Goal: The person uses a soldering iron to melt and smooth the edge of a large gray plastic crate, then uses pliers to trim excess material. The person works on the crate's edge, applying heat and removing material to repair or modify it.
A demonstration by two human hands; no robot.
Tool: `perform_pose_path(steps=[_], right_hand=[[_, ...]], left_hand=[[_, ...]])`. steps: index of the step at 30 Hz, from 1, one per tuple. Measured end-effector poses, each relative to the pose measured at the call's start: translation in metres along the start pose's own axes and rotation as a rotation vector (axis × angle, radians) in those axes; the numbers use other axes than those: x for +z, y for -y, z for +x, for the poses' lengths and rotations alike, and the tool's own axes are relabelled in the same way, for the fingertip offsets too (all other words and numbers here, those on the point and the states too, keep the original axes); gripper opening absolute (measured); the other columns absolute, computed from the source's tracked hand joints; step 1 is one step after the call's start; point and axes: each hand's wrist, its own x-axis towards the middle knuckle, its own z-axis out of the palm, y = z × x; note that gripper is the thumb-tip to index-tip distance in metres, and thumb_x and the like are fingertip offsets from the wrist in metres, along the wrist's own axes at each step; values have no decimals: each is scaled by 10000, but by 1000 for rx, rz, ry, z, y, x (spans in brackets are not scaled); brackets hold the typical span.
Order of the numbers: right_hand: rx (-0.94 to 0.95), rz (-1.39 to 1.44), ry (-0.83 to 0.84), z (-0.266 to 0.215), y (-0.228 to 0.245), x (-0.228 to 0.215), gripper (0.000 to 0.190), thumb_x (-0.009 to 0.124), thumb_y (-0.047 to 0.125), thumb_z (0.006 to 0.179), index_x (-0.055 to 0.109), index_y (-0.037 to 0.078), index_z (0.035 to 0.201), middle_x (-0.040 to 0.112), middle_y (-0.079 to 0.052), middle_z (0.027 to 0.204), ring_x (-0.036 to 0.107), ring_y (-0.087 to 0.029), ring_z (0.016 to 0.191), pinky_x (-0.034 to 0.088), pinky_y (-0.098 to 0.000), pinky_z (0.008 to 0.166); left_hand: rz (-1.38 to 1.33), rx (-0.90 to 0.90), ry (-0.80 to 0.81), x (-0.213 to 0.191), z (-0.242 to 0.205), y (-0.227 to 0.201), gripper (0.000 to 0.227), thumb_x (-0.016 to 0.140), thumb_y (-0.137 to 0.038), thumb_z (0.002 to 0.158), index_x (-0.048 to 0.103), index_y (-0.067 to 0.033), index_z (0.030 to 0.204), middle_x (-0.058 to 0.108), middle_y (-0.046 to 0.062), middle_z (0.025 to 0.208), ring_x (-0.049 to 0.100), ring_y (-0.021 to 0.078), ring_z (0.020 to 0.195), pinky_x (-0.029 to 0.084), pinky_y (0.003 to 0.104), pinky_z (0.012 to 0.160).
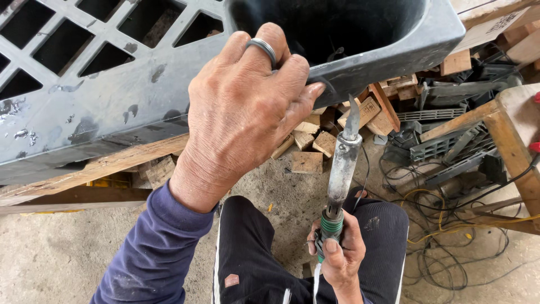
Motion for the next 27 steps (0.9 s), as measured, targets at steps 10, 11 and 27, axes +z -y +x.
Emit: perform_pose_path(steps=[10,11,27], right_hand=[[38,-7,8,1,1,-4,595,717,348,959,507,-20,1378,661,-141,918,660,-160,722,554,-289,506],[36,-2,5,1,1,-5,596,719,348,960,505,-19,1378,659,-139,915,660,-161,721,555,-291,508],[-6,5,19,3,-2,-15,569,711,338,975,514,-20,1371,662,-137,914,663,-156,704,559,-281,501]], left_hand=[[-75,-89,85,7,-2,7,298,878,-333,924,707,-111,1025,586,23,997,608,202,902,538,353,703],[-66,-101,78,7,-1,6,319,888,-351,920,706,-110,1022,580,22,985,607,201,897,535,351,694],[-108,-102,-72,13,-5,3,386,903,-381,910,687,-72,991,569,46,942,576,191,822,496,350,620]])
